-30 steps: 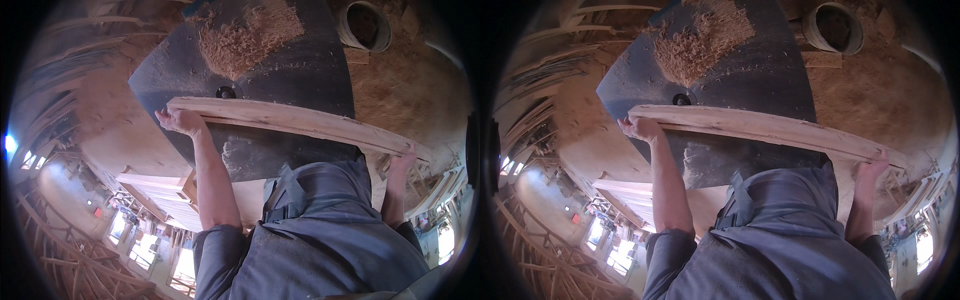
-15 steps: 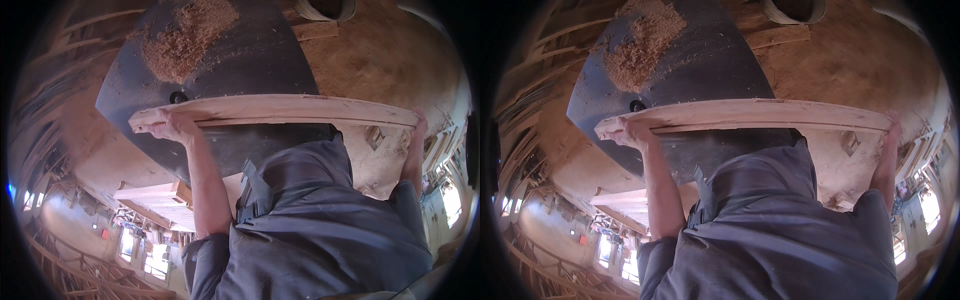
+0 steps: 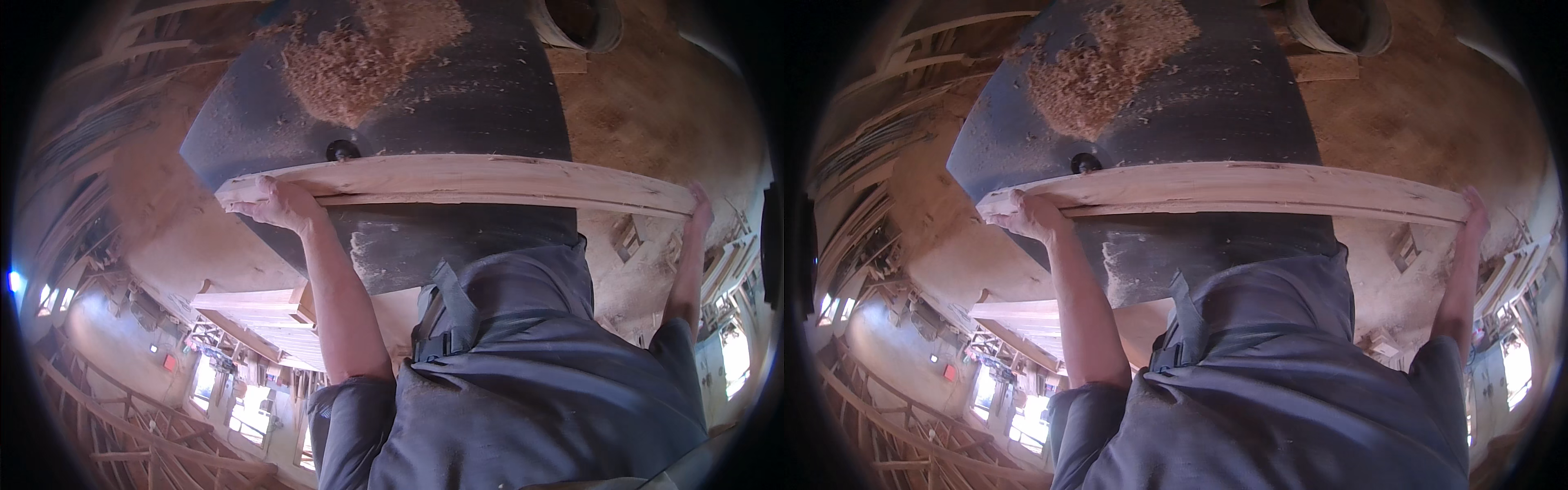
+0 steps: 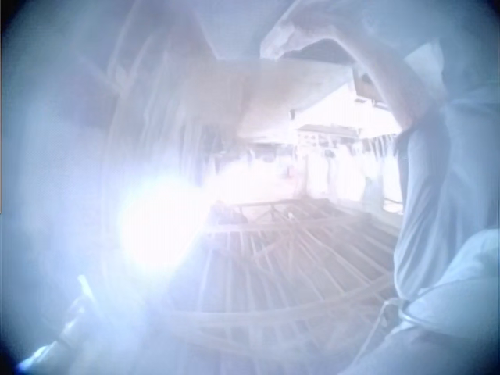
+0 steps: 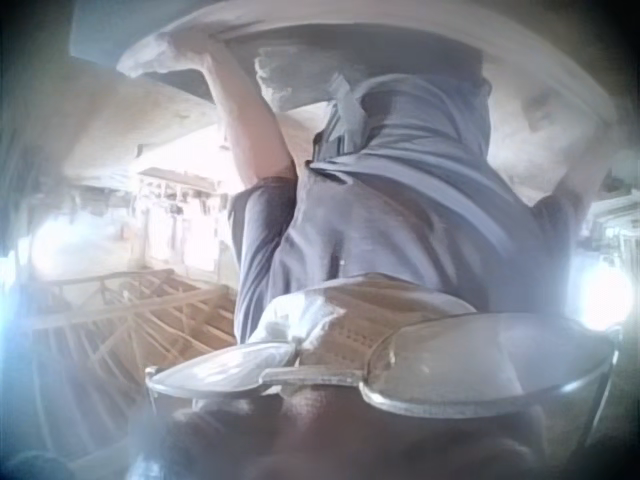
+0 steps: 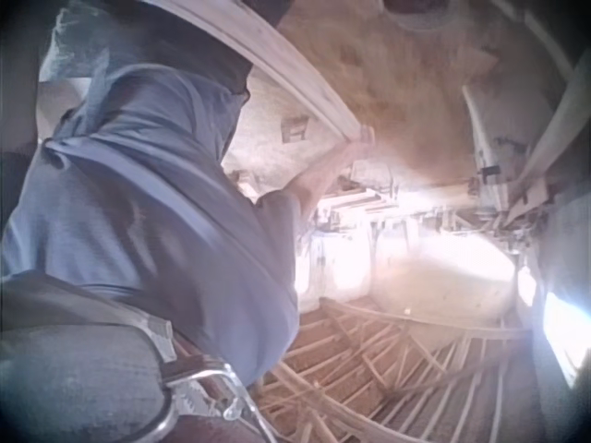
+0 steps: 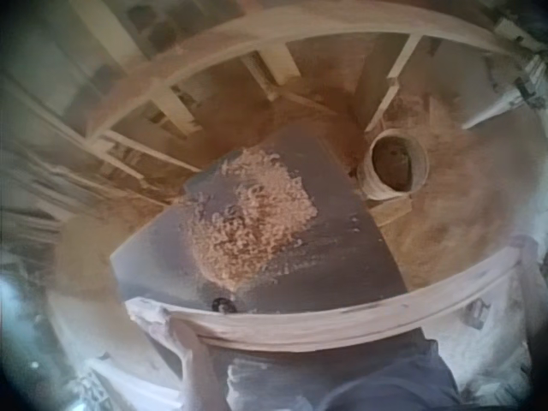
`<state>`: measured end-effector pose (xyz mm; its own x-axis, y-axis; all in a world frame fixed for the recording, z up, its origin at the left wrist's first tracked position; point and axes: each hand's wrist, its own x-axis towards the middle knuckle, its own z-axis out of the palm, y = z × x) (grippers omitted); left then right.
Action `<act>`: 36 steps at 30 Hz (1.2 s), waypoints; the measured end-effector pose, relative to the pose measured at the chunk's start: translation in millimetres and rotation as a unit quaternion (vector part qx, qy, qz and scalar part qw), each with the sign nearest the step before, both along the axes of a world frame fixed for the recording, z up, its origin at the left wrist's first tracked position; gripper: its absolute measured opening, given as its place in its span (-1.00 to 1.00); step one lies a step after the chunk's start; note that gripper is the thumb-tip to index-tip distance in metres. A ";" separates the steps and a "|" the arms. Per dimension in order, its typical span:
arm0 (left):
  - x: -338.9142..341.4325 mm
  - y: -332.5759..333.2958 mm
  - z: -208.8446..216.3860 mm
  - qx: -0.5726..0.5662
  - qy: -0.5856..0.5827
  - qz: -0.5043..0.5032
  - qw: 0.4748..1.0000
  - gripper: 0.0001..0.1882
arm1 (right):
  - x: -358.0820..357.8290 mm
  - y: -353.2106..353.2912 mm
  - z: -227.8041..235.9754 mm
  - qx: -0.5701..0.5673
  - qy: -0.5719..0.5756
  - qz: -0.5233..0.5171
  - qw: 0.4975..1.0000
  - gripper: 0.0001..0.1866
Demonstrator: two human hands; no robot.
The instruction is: The person sands long curved and short straight wood pieces by holding them against a stationary sanding machine, then carries them to a table and sorts them into piles.
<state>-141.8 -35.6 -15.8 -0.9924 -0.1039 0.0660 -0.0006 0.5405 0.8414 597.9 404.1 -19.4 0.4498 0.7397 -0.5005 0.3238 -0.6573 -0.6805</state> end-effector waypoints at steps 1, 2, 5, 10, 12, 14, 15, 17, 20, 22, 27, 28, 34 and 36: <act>-3.2 -0.5 2.1 0.016 -0.011 0.006 1.000 -0.08 | -4.2 0.8 -0.5 0.002 0.003 -0.013 1.000 -0.66; -7.3 -1.3 4.5 0.032 -0.022 0.011 0.999 -0.09 | -9.3 -0.1 -4.2 0.004 0.005 -0.010 1.000 -0.67; -21.9 -6.5 12.1 0.002 0.001 0.013 1.000 -0.10 | -22.3 -1.6 -8.9 0.019 0.009 0.008 1.000 -0.68; -47.6 -18.9 19.0 -0.038 0.003 0.019 0.999 -0.14 | -52.7 -15.1 -13.5 0.026 -0.038 0.062 0.997 -0.71; -56.5 -26.1 17.1 -0.023 0.012 0.019 0.999 -0.15 | -63.0 -20.1 -11.6 0.026 -0.022 0.057 0.998 -0.71; -65.6 -33.4 13.4 -0.002 0.022 0.018 1.000 -0.15 | -72.0 -25.9 -10.6 0.029 -0.012 0.052 0.998 -0.72; -68.4 -34.6 13.0 -0.001 0.025 0.018 1.000 -0.15 | -75.8 -29.2 -10.6 0.033 -0.010 0.049 0.998 -0.72; -75.1 -37.5 13.1 -0.010 0.029 0.023 0.999 -0.16 | -83.2 -33.1 -9.2 0.035 -0.023 0.056 0.998 -0.72; -86.4 -45.1 16.4 -0.069 0.028 0.046 0.996 -0.20 | -108.2 -44.7 -7.0 0.030 -0.039 0.070 0.996 -0.70; -96.5 -49.3 15.4 -0.062 0.042 0.044 0.996 -0.24 | -109.0 -49.2 -6.7 0.034 -0.012 0.061 0.997 -0.66; -115.8 -62.1 14.4 0.000 0.012 0.048 0.999 -0.25 | -125.1 -62.3 -8.4 0.040 -0.011 0.079 0.996 -0.71; -116.2 -56.9 19.0 0.023 -0.006 0.064 0.998 -0.24 | -132.2 -65.9 -7.4 0.038 -0.011 0.075 0.996 -0.71; -156.8 -104.0 4.1 0.035 -0.030 0.063 0.997 -0.20 | -186.6 -85.1 3.4 0.045 -0.016 0.082 0.996 -0.71; -161.6 -111.8 1.3 0.030 -0.047 0.086 0.995 -0.20 | -208.3 -90.8 6.7 0.037 -0.040 0.096 0.994 -0.70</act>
